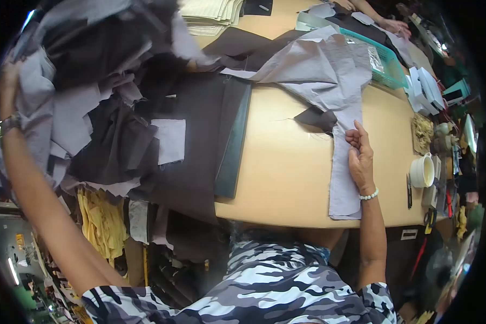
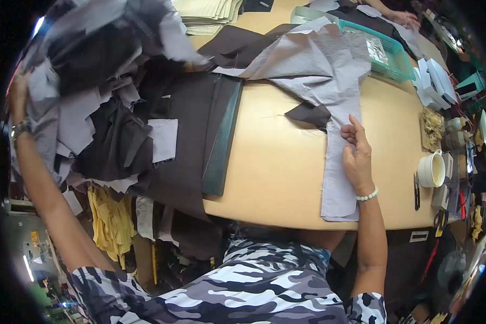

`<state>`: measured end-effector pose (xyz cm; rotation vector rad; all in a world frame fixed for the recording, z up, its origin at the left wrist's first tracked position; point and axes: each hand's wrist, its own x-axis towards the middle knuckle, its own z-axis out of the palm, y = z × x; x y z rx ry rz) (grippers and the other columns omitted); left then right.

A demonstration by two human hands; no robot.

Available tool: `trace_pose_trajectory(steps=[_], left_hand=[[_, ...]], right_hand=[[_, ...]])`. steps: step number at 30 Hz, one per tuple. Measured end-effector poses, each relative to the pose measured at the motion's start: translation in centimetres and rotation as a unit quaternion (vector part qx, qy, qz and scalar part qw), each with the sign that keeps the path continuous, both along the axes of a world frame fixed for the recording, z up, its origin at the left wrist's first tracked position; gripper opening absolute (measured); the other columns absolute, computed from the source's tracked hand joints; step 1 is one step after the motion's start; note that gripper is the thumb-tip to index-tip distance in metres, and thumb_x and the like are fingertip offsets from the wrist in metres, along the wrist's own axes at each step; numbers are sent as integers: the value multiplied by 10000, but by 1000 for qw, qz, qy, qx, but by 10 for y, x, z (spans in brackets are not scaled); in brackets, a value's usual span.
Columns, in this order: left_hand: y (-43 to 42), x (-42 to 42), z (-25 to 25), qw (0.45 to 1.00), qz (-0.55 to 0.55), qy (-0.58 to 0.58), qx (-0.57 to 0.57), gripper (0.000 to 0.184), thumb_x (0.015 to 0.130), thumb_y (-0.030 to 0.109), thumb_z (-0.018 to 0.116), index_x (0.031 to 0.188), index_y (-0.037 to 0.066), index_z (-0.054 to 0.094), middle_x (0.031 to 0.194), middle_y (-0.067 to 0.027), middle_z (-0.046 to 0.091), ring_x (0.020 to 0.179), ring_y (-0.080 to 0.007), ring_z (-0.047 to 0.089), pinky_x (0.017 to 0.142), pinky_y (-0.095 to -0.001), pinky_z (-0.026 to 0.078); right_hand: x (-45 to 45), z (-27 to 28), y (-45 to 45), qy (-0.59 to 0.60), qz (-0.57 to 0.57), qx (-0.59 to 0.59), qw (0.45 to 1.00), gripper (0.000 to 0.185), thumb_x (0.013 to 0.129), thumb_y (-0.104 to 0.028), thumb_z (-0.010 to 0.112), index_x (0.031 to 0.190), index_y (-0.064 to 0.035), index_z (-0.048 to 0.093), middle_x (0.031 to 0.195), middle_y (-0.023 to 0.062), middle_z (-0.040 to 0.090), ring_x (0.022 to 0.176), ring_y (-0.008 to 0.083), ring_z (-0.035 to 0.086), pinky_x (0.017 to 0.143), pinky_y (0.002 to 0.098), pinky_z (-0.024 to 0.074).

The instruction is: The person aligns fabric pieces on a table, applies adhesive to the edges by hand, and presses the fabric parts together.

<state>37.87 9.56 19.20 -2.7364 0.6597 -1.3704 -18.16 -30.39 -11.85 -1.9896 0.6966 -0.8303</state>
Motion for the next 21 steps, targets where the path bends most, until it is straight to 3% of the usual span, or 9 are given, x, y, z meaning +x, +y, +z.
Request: trace_pose_trajectory(steps=[4,5,7,10,13,16,18,19,21], left_hand=[[-15,22,-89,991,63,-12,116,205,788,153,543,948,67,638,917,-183,621,897,-366,587,763,-475,486],[13,76,-151,972,88,-59,211,266,801,177,548,1050,154,636,988,-154,613,939,-336,594,729,-465,511],[-8,8,-200,974,90,-9,207,362,826,205,530,1182,229,590,1097,-129,584,965,-325,596,725,-467,522],[4,33,-197,977,108,29,180,478,834,233,533,1309,252,495,1175,-133,557,1006,-347,592,774,-526,503],[11,63,-146,963,71,205,157,740,783,523,601,1334,55,448,1282,-287,494,1131,-452,521,925,-520,440],[-43,-18,-105,980,80,21,182,777,784,593,593,1291,13,495,1317,-271,478,1184,-409,498,987,-471,397],[-94,-93,-107,970,-67,-126,197,684,813,524,597,1265,17,521,1307,-246,496,1179,-375,504,984,-440,400],[-123,-135,-111,964,-181,-119,153,601,842,454,595,1254,22,529,1300,-232,505,1167,-358,512,966,-425,416],[-188,-214,-150,909,-404,-15,100,273,850,176,646,1082,31,648,1094,-158,640,1019,-318,597,897,-383,457]], right_hand=[[0,-1,-2,4,1,-13,1000,681,710,140,377,1373,-13,400,1041,130,581,932,199,570,912,309,454],[-1,-4,-3,4,2,-18,1000,676,715,138,381,1374,-15,399,1039,128,582,930,199,571,908,308,456],[-1,-4,-3,1,1,-14,1000,669,722,134,389,1373,-19,398,1038,129,582,931,199,573,898,307,460],[-2,-6,-4,-16,-6,-10,1000,636,734,131,395,1350,-22,427,1025,129,587,915,197,578,875,304,467],[0,-12,-9,-19,-13,-29,999,569,744,127,398,1287,-15,489,985,131,596,871,201,584,839,299,475],[5,-4,-13,4,4,-78,997,493,751,122,403,1206,-1,547,939,138,597,822,214,585,799,300,481],[8,1,-13,2,14,-85,996,430,757,103,410,1134,2,590,906,148,595,797,237,583,773,318,482],[7,0,-16,4,21,-89,996,425,760,98,412,1128,-5,598,921,149,598,805,249,585,779,325,481],[7,-9,-19,4,38,-97,995,415,766,89,415,1115,-20,612,951,150,603,822,272,590,792,341,479]])
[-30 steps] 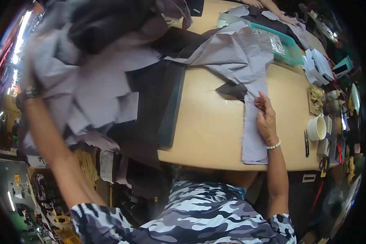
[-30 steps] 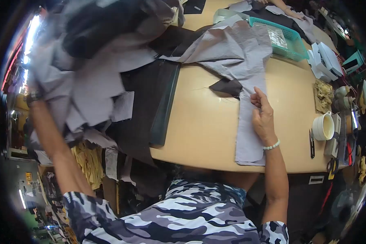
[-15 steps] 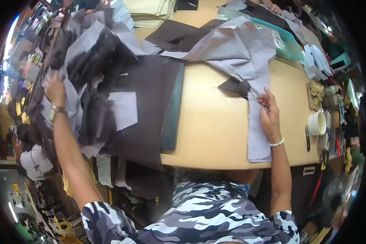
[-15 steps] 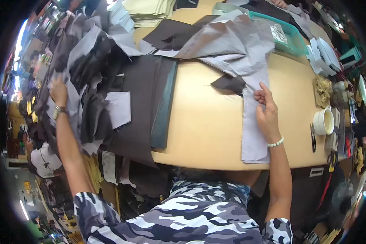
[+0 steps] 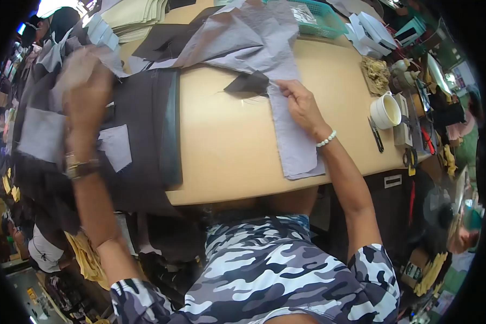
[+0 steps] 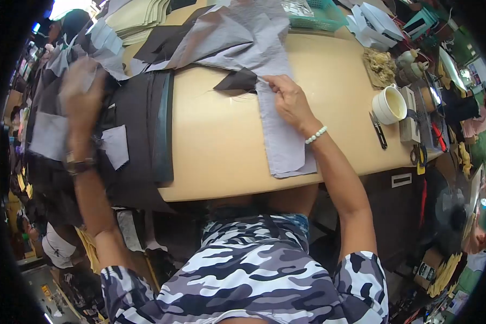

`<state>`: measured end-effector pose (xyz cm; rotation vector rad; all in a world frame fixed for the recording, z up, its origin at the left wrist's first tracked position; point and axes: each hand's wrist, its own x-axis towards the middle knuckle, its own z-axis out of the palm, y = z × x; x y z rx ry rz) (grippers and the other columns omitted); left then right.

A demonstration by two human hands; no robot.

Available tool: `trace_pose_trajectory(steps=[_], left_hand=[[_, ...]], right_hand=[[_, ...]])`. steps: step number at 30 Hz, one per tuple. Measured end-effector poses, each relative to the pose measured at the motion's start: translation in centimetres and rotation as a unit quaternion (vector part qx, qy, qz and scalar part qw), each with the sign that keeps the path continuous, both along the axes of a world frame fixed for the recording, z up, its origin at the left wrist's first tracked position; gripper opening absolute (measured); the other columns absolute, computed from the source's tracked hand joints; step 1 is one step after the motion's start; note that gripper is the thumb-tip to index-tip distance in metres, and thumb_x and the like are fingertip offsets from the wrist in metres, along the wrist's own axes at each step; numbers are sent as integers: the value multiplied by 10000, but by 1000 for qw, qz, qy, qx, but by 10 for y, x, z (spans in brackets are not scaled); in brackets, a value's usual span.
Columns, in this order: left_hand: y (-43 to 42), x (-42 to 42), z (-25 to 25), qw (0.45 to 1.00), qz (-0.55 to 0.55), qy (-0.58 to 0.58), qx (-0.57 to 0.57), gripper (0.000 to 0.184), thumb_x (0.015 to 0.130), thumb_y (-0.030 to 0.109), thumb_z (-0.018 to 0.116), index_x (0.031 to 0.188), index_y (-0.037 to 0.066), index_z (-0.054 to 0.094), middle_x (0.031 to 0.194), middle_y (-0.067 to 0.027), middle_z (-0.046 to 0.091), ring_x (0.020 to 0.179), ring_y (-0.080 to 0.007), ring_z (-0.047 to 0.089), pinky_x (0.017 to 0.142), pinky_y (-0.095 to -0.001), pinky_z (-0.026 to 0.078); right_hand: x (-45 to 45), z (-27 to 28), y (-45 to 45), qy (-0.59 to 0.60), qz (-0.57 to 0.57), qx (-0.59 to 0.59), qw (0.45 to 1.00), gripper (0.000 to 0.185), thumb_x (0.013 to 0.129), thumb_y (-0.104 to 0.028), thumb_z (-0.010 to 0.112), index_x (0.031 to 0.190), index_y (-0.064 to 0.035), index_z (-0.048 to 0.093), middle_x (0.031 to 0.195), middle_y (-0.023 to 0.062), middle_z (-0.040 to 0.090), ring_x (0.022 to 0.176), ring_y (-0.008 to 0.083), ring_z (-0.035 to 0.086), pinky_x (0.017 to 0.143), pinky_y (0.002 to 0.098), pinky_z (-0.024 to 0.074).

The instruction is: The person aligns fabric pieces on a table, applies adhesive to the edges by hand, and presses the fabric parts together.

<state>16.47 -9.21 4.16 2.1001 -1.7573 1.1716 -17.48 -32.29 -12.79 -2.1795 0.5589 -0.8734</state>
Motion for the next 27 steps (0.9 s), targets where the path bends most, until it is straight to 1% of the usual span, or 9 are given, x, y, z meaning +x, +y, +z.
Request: trace_pose_trajectory(steps=[1,4,6,10,12,14,17,23,27], left_hand=[[-26,-55,-13,975,-108,195,23,179,837,73,625,1002,21,666,1056,-140,649,987,-289,608,848,-361,471],[-89,-140,-98,882,-253,394,57,158,800,-1,602,921,30,698,986,-130,664,917,-297,628,833,-352,481],[-115,-173,-134,827,-263,492,69,284,783,23,616,1065,24,654,1044,-147,646,980,-306,610,875,-376,467],[-135,-183,-169,859,-205,461,83,589,780,93,622,1315,-40,416,1184,-173,589,1109,-313,544,970,-395,410],[-136,-180,-176,873,-210,435,72,714,784,128,614,1380,-79,282,1243,-183,557,1162,-315,506,1010,-398,377],[-133,-179,-179,883,-199,420,70,722,791,137,598,1384,-94,259,1259,-180,551,1178,-317,491,1031,-394,358],[-135,-177,-180,892,-191,405,57,685,810,118,557,1385,-101,255,1273,-175,546,1186,-320,481,1032,-394,353],[-138,-169,-188,873,-202,440,56,584,838,26,475,1377,-96,288,1270,-175,553,1167,-330,493,995,-410,369],[-138,-167,-186,868,-213,446,51,564,838,14,478,1368,-85,314,1248,-184,564,1152,-338,506,995,-410,375]], right_hand=[[1,-2,2,5,-4,-29,1000,403,773,79,425,1109,-29,619,959,147,600,836,283,586,795,352,477],[3,-2,7,29,-19,-118,992,366,790,44,459,1094,-54,637,972,138,589,876,306,572,804,382,472],[4,0,9,73,-37,-177,981,342,796,16,490,1089,-68,645,966,130,579,897,312,560,805,401,469],[10,-2,17,178,-52,-343,921,264,773,-23,533,1021,23,612,939,134,576,901,290,565,757,362,506],[7,2,20,211,-42,-348,913,211,770,-20,525,965,35,585,936,135,575,895,286,569,743,350,517],[4,3,22,226,-39,-316,921,203,772,-21,521,963,7,587,932,125,571,883,289,570,744,362,515],[-1,6,18,167,-49,-259,950,239,780,-27,519,1005,-44,598,923,104,562,861,283,568,740,377,511],[12,7,24,208,-95,-282,932,267,788,-20,497,1002,-85,644,939,93,562,875,275,565,754,389,491],[-10,23,14,129,-23,-113,985,294,748,45,456,927,-60,664,1001,132,574,960,303,563,847,389,467]])
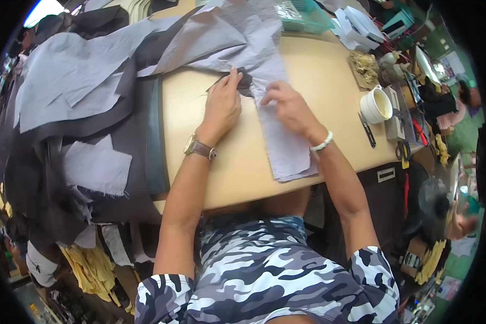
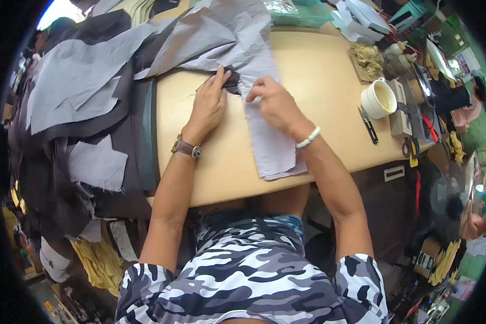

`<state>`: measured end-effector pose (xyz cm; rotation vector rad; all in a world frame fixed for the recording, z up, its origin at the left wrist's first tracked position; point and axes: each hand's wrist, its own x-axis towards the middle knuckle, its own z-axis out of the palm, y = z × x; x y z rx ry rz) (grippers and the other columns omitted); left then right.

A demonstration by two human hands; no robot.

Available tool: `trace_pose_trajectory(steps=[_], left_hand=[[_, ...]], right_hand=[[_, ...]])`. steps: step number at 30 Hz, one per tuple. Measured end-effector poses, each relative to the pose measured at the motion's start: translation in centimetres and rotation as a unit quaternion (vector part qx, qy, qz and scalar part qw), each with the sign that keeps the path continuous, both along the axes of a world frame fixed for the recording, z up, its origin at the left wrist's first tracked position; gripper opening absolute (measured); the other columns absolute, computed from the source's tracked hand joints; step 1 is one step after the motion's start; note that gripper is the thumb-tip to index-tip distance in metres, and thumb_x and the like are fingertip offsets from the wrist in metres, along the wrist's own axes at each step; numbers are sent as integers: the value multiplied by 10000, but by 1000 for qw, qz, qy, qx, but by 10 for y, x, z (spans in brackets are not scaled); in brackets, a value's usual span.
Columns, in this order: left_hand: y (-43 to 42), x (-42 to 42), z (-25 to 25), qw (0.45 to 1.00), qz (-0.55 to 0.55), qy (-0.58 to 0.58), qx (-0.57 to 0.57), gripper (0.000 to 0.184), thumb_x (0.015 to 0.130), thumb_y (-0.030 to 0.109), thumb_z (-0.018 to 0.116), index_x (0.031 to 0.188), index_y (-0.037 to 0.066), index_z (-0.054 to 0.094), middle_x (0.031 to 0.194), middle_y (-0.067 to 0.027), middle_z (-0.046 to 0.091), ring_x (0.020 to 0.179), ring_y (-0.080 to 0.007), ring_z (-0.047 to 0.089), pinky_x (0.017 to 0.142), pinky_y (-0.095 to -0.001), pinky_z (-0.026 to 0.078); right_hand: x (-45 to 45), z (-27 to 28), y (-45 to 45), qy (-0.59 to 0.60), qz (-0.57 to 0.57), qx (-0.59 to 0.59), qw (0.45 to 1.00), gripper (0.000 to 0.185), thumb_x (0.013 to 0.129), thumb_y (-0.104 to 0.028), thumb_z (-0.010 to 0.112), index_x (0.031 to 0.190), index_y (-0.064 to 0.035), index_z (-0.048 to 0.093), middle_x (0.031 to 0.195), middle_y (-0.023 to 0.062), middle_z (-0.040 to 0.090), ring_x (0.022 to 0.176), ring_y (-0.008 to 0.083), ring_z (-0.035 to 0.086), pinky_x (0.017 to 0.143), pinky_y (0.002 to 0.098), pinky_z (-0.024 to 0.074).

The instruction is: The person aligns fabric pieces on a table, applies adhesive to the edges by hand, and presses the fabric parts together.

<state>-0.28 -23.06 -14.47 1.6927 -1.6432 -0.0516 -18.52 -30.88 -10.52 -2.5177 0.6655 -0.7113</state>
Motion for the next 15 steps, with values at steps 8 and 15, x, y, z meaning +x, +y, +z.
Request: trace_pose_trajectory(steps=[8,15], left_hand=[[-2,-3,0,1000,1,23,7,496,846,4,463,1337,-44,406,1205,-172,576,1124,-332,513,974,-420,374],[1,-3,1,1000,8,15,15,505,854,4,460,1356,-14,408,1242,-153,558,1156,-318,491,999,-407,351]], right_hand=[[-182,47,-76,96,-358,-221,902,372,713,41,485,1006,-90,674,1170,173,539,1115,363,510,944,432,418],[-225,43,-90,342,-393,-206,828,397,758,-49,522,1091,-185,690,1283,154,501,1248,338,398,995,522,328]])
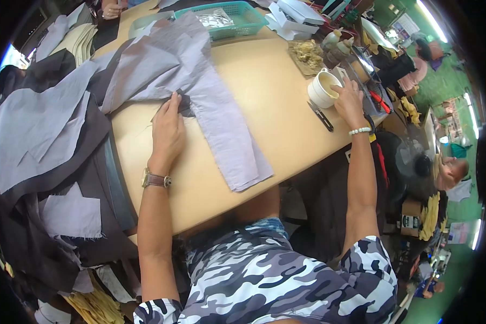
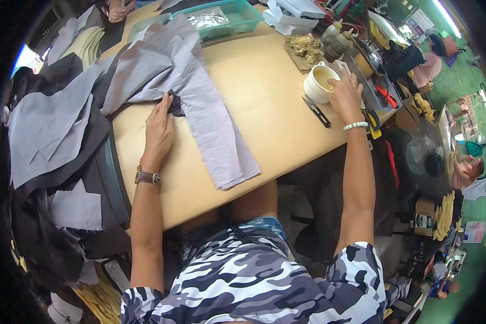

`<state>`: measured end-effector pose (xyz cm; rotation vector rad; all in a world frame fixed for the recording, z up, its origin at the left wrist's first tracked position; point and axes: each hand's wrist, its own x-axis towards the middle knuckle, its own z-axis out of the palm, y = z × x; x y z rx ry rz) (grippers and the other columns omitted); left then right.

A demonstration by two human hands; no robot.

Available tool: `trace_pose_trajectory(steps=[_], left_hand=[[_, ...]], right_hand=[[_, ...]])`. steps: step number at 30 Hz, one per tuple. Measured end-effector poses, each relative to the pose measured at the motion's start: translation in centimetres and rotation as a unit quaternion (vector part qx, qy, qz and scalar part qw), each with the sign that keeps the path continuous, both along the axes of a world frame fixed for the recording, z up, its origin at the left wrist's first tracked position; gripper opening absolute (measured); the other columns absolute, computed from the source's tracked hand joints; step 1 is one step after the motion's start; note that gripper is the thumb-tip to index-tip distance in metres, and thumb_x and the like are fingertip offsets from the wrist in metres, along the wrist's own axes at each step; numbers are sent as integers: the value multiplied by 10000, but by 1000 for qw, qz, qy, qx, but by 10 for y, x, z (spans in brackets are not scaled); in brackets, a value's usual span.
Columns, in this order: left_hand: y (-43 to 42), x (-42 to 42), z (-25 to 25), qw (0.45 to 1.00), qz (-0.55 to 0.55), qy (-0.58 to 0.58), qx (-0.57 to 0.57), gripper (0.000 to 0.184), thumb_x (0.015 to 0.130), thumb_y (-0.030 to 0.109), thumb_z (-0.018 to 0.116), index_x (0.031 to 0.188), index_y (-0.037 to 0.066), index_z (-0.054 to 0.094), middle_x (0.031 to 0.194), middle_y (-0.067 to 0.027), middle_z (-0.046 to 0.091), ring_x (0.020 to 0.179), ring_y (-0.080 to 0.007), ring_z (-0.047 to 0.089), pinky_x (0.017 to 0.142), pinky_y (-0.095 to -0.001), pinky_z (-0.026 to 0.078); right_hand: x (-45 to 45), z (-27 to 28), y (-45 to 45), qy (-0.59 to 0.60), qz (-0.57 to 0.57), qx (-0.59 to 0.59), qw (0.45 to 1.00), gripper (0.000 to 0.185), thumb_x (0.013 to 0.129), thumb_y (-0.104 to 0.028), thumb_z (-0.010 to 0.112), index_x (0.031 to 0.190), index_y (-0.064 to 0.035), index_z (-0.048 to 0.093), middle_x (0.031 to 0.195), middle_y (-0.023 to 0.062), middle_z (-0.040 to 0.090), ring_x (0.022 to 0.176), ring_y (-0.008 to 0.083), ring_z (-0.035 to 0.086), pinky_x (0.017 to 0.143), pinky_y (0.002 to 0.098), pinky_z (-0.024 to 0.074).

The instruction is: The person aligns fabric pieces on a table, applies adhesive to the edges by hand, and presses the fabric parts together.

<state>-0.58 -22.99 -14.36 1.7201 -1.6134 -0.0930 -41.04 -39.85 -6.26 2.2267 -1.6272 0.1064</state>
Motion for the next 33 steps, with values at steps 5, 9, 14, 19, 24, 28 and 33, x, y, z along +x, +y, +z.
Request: trace_pose_trajectory(steps=[5,9,14,19,24,28,33], left_hand=[[0,1,-4,1000,-7,6,-12,497,853,-8,446,1350,-14,420,1241,-153,561,1160,-316,490,1002,-408,349],[-1,0,-3,999,-17,9,-37,484,841,-14,446,1325,-26,445,1207,-184,572,1124,-338,512,979,-419,371],[-4,5,-10,999,-3,-4,-32,506,824,-42,476,1327,-41,422,1203,-196,580,1121,-342,542,979,-394,411],[-6,4,-15,997,-6,18,-74,437,854,5,488,1291,-1,492,1143,-214,583,1091,-348,535,948,-427,400],[-4,3,-11,998,3,5,-58,439,852,16,492,1289,-17,483,1122,-217,590,1099,-342,532,943,-432,399],[-2,1,-8,998,12,-11,-65,439,852,15,469,1290,-21,476,1109,-217,599,1106,-338,530,942,-433,397],[-2,2,-9,998,15,-34,-50,476,848,-13,487,1321,-20,432,1182,-152,600,1127,-310,525,963,-416,396]], right_hand=[[-9,14,-1,-62,32,-49,996,345,776,-49,520,1058,-147,694,1289,158,509,1216,349,430,997,522,324],[-9,17,29,-32,49,-107,993,237,765,-67,536,912,-101,717,1249,145,545,1191,327,455,967,499,342],[34,25,49,-46,96,-25,994,216,720,5,551,843,-71,712,1240,145,547,1213,294,453,975,476,344],[158,16,83,-352,372,148,846,349,716,91,427,940,-12,674,1070,190,613,1017,346,583,908,386,456],[232,-25,80,-355,449,293,766,397,726,91,407,980,-39,684,1083,170,604,993,328,591,893,353,462],[242,-53,67,-415,392,307,761,400,734,95,409,972,-51,697,1018,153,584,969,318,570,906,349,447],[231,-57,78,-377,421,273,778,357,734,85,455,939,-59,709,997,141,568,970,300,552,892,360,439]])
